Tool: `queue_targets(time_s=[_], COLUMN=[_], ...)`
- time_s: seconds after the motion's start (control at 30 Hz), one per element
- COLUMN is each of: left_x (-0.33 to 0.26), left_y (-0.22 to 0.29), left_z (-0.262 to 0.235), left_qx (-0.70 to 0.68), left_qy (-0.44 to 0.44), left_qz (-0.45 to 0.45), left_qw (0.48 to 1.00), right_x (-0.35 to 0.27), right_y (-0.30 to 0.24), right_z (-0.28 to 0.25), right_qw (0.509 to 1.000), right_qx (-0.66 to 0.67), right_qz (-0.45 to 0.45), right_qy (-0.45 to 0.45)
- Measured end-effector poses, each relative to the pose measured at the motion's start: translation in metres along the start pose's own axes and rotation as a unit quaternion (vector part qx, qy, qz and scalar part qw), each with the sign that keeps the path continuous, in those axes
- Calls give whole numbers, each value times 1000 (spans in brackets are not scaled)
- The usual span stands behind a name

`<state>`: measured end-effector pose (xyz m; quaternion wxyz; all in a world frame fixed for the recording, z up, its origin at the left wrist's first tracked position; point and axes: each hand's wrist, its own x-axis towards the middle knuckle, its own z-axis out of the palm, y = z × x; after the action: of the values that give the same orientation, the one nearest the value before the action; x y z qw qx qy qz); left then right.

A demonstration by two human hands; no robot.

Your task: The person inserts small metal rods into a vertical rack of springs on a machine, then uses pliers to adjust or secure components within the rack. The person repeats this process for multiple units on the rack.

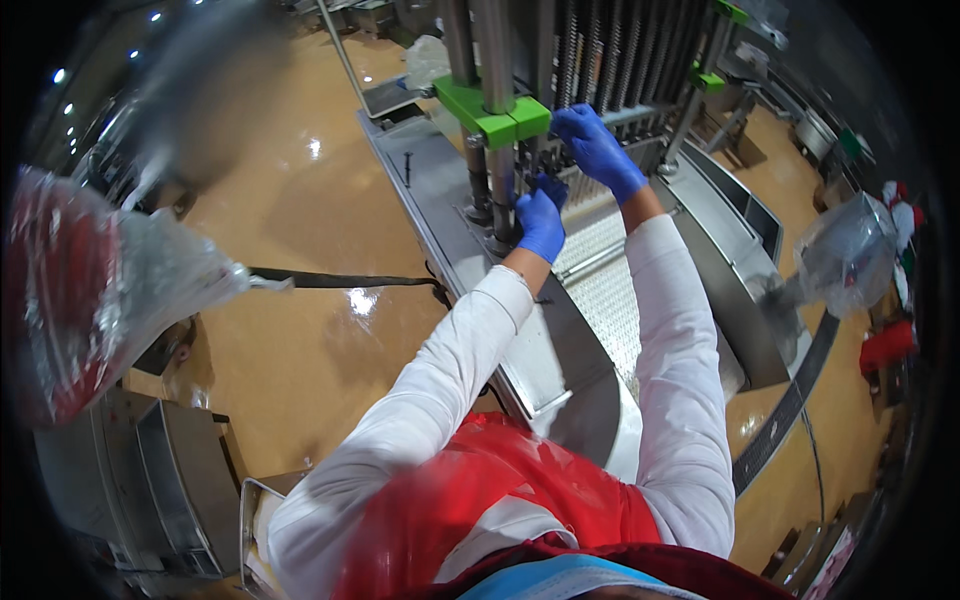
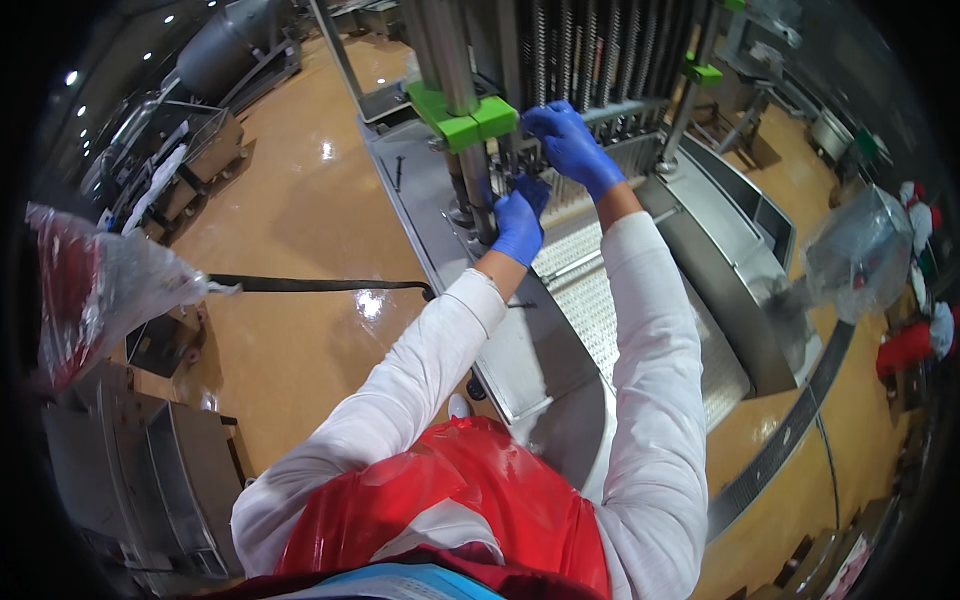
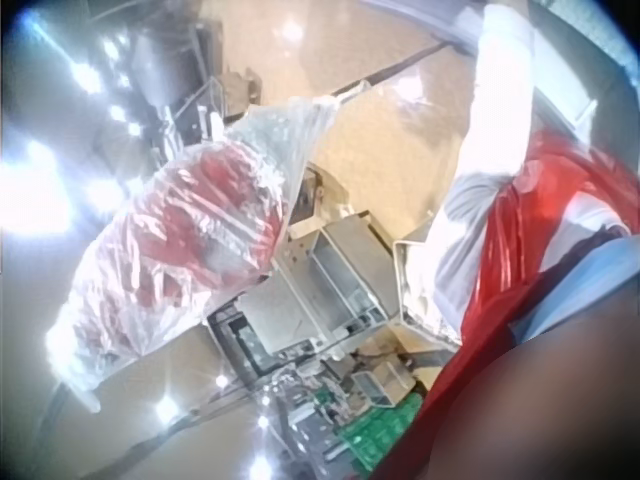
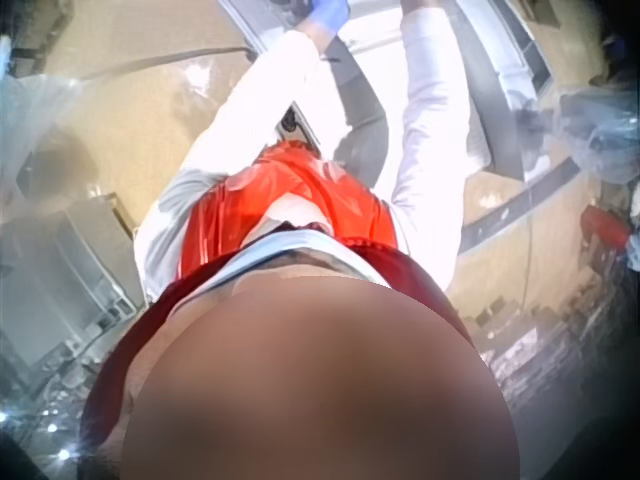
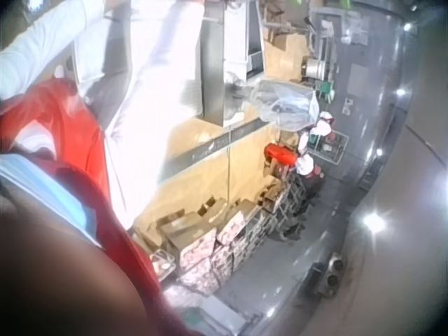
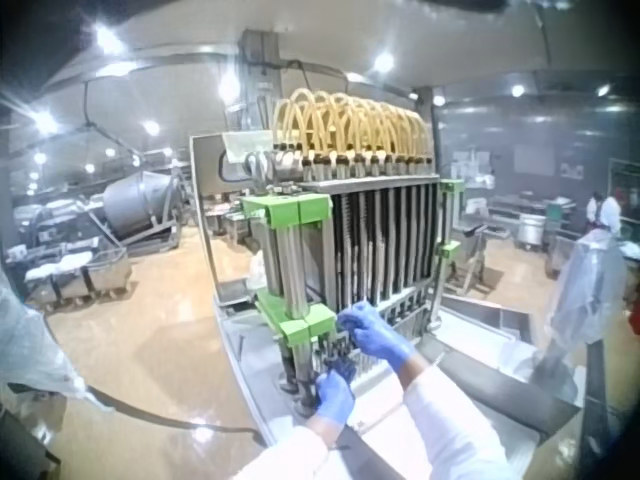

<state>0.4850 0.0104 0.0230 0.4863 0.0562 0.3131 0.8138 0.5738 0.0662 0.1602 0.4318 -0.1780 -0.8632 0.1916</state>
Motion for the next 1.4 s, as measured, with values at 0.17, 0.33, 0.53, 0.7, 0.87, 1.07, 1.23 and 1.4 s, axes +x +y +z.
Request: queue_targets(time_s=[0.17, 0.33, 0.53, 0.7, 0.87, 1.07, 1.23, 1.4], left_x=[32, 114, 84, 60, 34, 94, 46, 100], left_y=[-37, -40, -91, -71, -45, -42, -109, -44], left_z=[-11, -73, -21, -8, 4, -43, 10, -64], left_qx=[120, 202, -117, 40, -40, -181, -387, 46], left_qy=[38, 42, -93, -80, -59, -153, -105, 6], left_qz=[21, 117, -29, -31, 4, 28, -188, 93], left_qw=[992, 971, 988, 996, 997, 971, 896, 995], right_x=[-3, 15, -16, -9, -1, 14, -42, 3], right_y=[1, -15, -31, -22, -2, -30, 41, -15], right_z=[-8, 15, -2, -4, -4, 17, -22, 17], right_qw=[997, 994, 979, 969, 972, 996, 998, 997], right_qx=[-62, 85, -138, -229, -235, -88, -14, 0], right_qz=[36, 12, 124, 82, 20, 29, 19, -57], right_qy=[-34, 68, 91, 37, -3, 7, 56, 53])
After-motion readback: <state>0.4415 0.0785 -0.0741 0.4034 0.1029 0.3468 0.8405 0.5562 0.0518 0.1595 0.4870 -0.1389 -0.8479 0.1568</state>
